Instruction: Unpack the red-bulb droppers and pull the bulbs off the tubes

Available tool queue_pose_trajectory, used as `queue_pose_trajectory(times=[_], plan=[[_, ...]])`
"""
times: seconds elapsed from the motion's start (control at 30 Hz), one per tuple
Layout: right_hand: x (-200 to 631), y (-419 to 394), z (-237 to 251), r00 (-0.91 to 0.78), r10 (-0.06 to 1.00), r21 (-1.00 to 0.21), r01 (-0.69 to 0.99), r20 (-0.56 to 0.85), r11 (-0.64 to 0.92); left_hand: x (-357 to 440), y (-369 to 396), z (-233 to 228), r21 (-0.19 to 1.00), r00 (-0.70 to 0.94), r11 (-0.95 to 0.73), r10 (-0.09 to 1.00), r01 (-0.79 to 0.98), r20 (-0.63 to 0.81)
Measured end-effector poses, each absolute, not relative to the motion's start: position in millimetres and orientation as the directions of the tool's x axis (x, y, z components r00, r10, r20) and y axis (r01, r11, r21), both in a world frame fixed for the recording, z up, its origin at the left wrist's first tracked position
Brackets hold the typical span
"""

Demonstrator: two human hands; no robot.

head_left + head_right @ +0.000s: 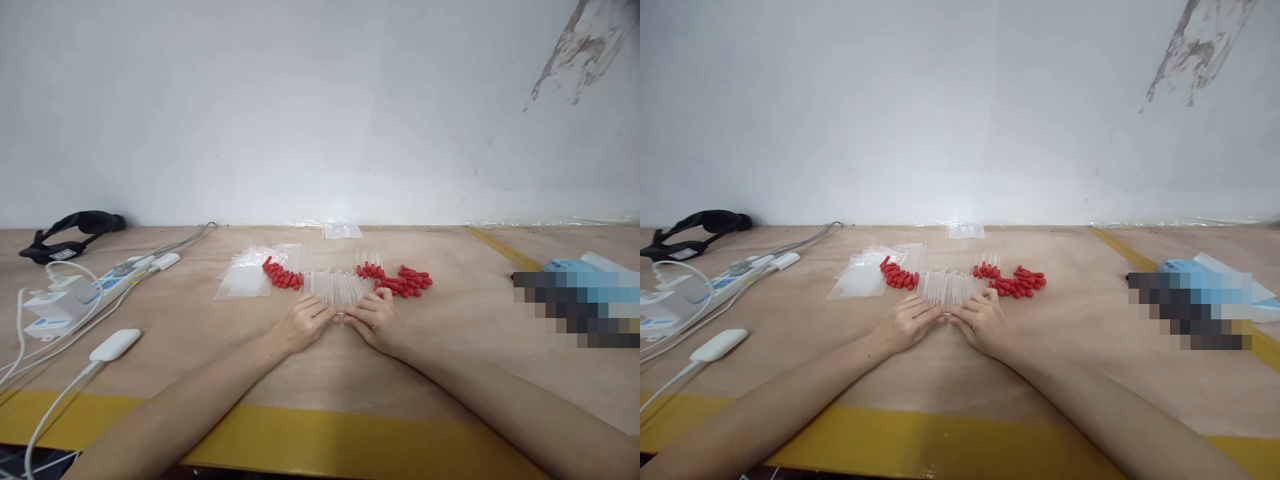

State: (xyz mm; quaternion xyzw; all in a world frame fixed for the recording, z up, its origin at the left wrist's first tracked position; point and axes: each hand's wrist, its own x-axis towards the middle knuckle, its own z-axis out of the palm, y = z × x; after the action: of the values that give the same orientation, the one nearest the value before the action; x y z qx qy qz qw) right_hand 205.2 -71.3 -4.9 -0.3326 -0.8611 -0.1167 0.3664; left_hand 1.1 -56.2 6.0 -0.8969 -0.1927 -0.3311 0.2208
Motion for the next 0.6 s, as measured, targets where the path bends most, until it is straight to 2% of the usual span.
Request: queue_pose_trajectory(times=[0.2,0.4,0.5,0.6], plan=[[209.6,-71.3,-4.9,-0.607,0.397,0.094,0.618,0.688,0.781,2.4,-57.5,5.7,-0.238,0.721,-0.815,0.282,0.528,0.633],[227.3,-68.9,-7.4,-0.598,0.372,0.13,0.631,0.71,0.765,-11.4,-55.2,4.2,-0.103,0.65,-0.809,0.381,0.578,0.657],[242.7,-63.7,-4.0,-0.444,0.44,0.038,0.736,0.781,0.676,-28.1,-44.5,8.1,0.113,0.432,-0.733,0.51,0.671,0.744],[256.0,-55.5,5.6,-0.22,0.563,-0.205,0.778,0.797,0.594,-38.4,-31.4,13.6,0.279,0.247,-0.629,0.617,0.726,0.747]])
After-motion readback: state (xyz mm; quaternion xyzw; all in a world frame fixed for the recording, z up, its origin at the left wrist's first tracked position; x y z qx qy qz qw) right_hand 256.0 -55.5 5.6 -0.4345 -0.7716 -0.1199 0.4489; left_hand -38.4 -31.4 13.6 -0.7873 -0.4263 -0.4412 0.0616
